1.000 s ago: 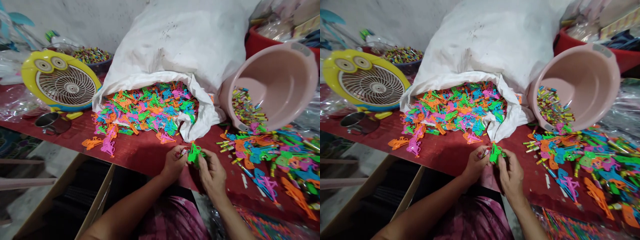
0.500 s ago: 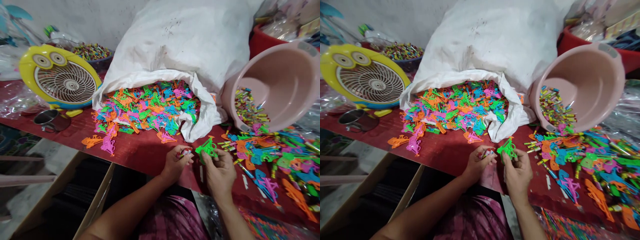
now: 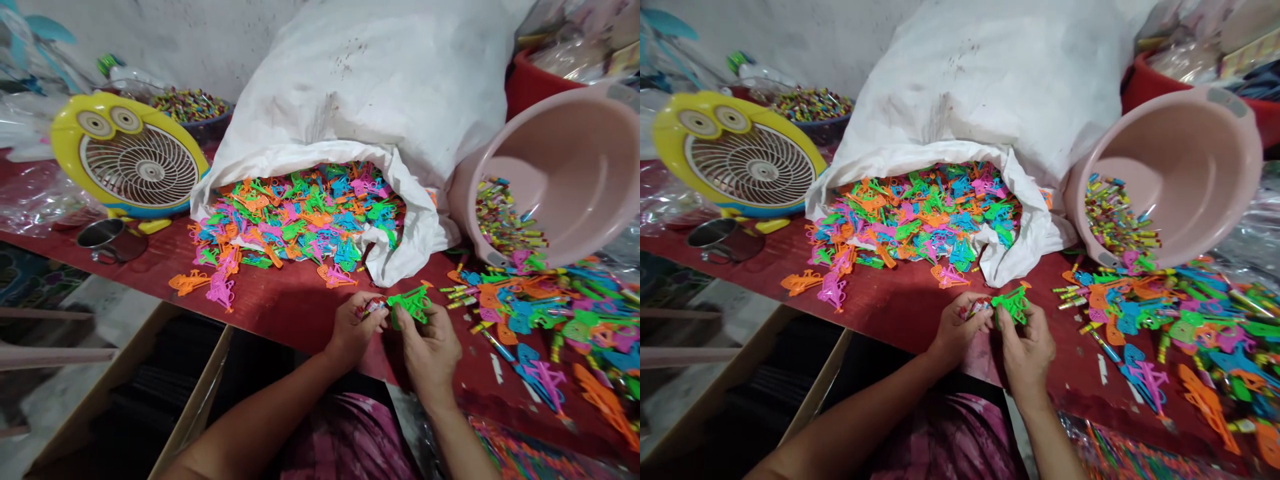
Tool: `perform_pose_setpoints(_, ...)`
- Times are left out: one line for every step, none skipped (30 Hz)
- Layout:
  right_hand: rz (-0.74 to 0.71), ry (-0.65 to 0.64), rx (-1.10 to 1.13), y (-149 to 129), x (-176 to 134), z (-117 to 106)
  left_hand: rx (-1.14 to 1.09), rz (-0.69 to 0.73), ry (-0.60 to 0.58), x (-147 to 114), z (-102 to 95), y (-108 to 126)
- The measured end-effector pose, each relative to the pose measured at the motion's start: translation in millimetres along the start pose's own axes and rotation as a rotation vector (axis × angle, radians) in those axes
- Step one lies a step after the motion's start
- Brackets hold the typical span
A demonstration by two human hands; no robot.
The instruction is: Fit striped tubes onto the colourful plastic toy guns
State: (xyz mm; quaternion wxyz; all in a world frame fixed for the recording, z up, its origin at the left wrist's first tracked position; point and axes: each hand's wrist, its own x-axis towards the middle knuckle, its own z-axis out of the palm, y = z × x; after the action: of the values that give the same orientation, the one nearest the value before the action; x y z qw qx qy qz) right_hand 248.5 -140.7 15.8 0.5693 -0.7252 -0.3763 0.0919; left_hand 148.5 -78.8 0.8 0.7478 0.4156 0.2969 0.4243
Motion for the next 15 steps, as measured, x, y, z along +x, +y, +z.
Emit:
perform_pose_setpoints(-0.007,-0.008,-0.014,1,0,0,0.002,0.0,0.005,0,0.0,1)
perform_pose_setpoints(-0.016,-0.019,-0.026,2,0,0,0.007,0.002,0.008,0,0.1,1)
perform_pose_setpoints(-0.031,-0.031,-0.038,3,0,-1,0.014,0.004,0.009,-1,0.2,2)
perform_pose_setpoints(-0.051,-0.041,-0.055,2,0,-1,0.023,0.006,0.009,-1,0.3,3)
perform_pose_setpoints(-0.076,-0.05,-0.078,1,0,-2,0.035,0.007,0.009,-2,0.4,3)
perform_pose_setpoints(-0.102,-0.057,-0.107,0,0,-3,0.048,0.011,0.01,-3,0.4,4)
perform_pose_setpoints(-0.128,-0.059,-0.138,-2,0,-4,0.064,0.02,0.012,-3,0.4,3)
perform_pose_setpoints(-0.148,-0.058,-0.168,-5,0,-4,0.085,0.035,0.015,-4,0.3,3)
perform_pose_setpoints(-0.161,-0.053,-0.194,-8,-1,-4,0.111,0.056,0.017,-4,0.2,3)
perform_pose_setpoints(-0.167,-0.043,-0.216,-10,-1,-4,0.141,0.081,0.02,-5,0.0,2)
perform_pose_setpoints(-0.164,-0.032,-0.231,-12,-2,-3,0.172,0.108,0.021,-6,-0.1,1)
perform_pose_setpoints(-0.154,-0.021,-0.234,-14,-2,-3,0.202,0.133,0.022,-6,-0.2,0)
perform_pose_setpoints(-0.14,-0.012,-0.221,-15,-2,-2,0.23,0.156,0.021,-7,-0.2,0)
perform_pose_setpoints(-0.12,-0.008,-0.2,-16,-1,-2,0.254,0.175,0.018,-8,-0.2,0)
perform_pose_setpoints(-0.092,-0.017,-0.17,-16,0,-2,0.276,0.192,0.014,-8,-0.2,0)
